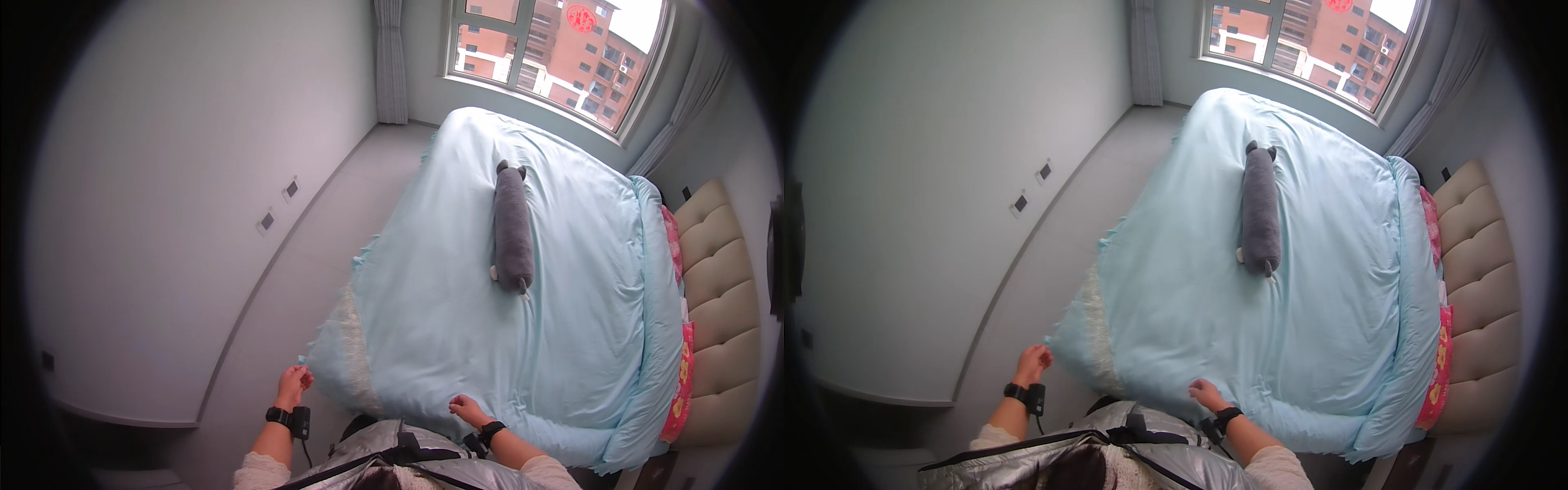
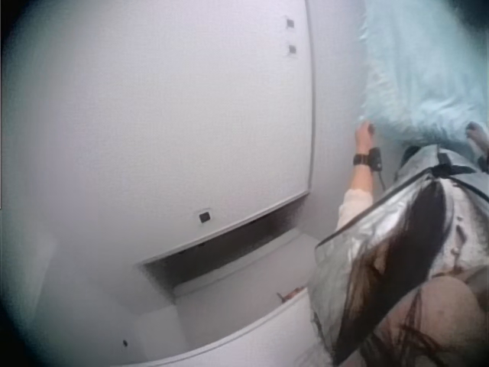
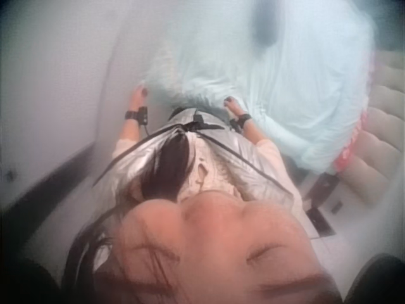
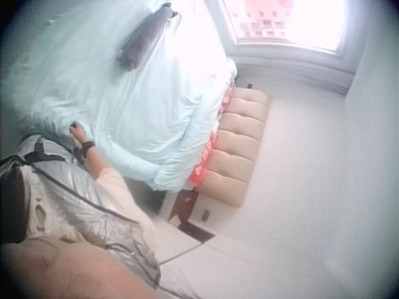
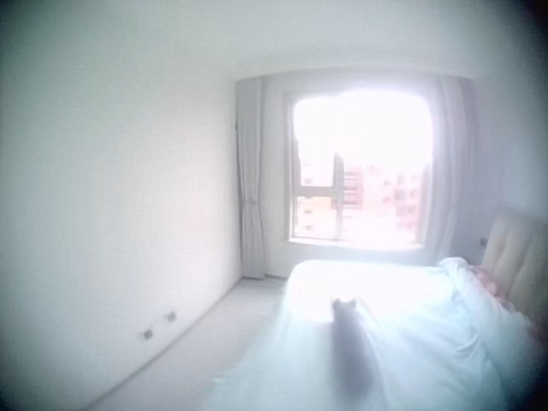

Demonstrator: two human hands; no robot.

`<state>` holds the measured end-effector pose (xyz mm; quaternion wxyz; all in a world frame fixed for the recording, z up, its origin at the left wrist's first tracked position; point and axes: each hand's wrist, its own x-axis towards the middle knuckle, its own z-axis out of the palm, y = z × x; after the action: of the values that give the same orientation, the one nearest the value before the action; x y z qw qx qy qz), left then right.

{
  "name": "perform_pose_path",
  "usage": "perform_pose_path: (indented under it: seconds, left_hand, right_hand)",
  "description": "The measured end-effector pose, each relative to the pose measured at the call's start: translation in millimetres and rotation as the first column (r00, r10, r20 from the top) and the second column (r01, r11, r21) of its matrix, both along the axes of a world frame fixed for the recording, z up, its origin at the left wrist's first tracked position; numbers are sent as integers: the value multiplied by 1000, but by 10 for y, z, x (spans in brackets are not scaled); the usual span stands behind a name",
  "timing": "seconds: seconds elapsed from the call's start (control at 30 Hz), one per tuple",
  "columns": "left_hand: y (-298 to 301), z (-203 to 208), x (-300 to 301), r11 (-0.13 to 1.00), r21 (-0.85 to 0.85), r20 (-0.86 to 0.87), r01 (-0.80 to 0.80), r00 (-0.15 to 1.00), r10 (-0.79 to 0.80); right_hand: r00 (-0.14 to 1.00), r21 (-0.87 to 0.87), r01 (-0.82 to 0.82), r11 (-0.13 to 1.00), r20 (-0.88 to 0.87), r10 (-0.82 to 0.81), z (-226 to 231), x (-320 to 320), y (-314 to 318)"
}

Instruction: The person makes a bed by smoothing a light blue duvet and arranging a pink floral pillow and a gray cylindrical pillow. The person repeatedly lifts and spreads the duvet to cover the mattress and aligns the pillows at the head of the bed.

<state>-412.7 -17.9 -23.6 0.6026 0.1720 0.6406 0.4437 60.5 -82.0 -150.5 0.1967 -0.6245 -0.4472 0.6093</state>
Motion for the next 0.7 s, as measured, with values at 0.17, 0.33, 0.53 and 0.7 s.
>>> perform_pose_path:
  seconds: [0.17,0.33,0.53,0.7]
  left_hand:
    - [57,-111,-87,1000,11,44,-16,999,15]
    - [457,-221,-383,999,16,90,40,995,-42]
    - [1153,-193,-1050,993,49,145,112,982,-118]
    - [1533,-301,-1808,974,1,103,227,969,-226]
  right_hand:
    - [998,-28,61,998,-9,-61,65,28,-48]
    - [990,-78,136,988,39,-133,28,-135,23]
    - [970,-157,242,957,47,-238,78,-784,209]
    - [986,-272,110,956,150,-70,185,-1376,284]
